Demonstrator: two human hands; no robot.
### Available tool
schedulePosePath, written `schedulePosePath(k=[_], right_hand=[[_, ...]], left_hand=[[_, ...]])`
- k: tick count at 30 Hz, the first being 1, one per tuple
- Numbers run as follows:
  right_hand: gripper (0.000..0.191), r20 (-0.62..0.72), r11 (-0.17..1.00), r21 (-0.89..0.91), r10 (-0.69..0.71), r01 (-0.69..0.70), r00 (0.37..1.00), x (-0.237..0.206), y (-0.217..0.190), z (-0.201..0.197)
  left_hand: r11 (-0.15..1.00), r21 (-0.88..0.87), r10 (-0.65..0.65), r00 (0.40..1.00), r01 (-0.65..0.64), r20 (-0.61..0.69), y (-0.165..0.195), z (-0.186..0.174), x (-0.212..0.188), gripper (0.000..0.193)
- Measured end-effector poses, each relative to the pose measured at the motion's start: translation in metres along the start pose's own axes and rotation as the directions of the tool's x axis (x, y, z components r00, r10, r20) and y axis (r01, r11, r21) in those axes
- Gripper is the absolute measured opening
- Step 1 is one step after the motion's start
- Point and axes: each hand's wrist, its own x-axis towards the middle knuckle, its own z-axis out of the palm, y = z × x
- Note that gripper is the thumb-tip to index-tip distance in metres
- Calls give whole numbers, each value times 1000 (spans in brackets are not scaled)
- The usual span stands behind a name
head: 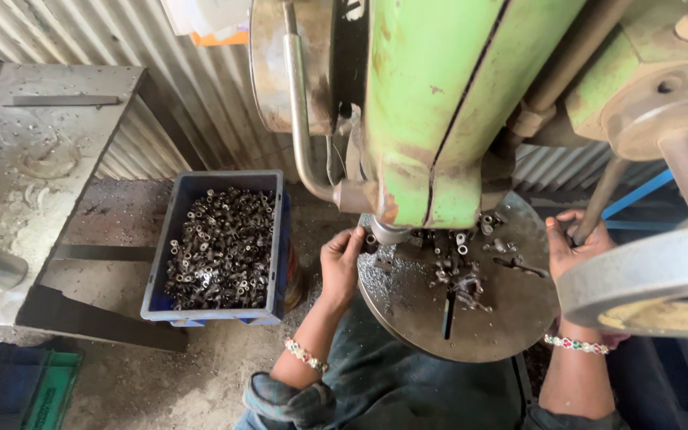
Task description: The person sits at a bench drill press and processes small metal fittings one at a time, taking each piece from a bin, holding it under the spinning drill bit to drill or countersink it, then placing the finished piece into a separate container. They repeat this cycle continuously and occasionally reposition parts on the round table.
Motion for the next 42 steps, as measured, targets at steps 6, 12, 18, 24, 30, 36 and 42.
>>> schedulePosePath(k=[6,12,18,24,30,36,42], right_hand=[[16,-39,986,8,-164,164,986,35,-1,24],[18,5,953,-66,-297,297,955,137,-1,80],[17,147,711,-511,-481,482,865,168,-15,79],[29,65,998,30,56,-58,996,31,5,22],[23,71,928,-373,20,8,997,-32,56,-45],[17,33,947,-321,20,-9,999,-29,75,-43],[13,34,982,-85,173,-170,984,-22,40,-28]], left_hand=[[993,-111,-34,999,34,5,-9,-12,1,11],[1000,10,-27,999,27,26,-10,-17,15,13],[991,136,16,1000,-18,14,-2,-15,14,9],[971,224,117,985,-87,-127,0,-22,7,12],[935,355,129,943,-13,-307,7,-13,8,39],[965,256,65,907,48,-417,-7,0,18,43],[929,366,103,911,56,-400,-25,-8,27,40]])
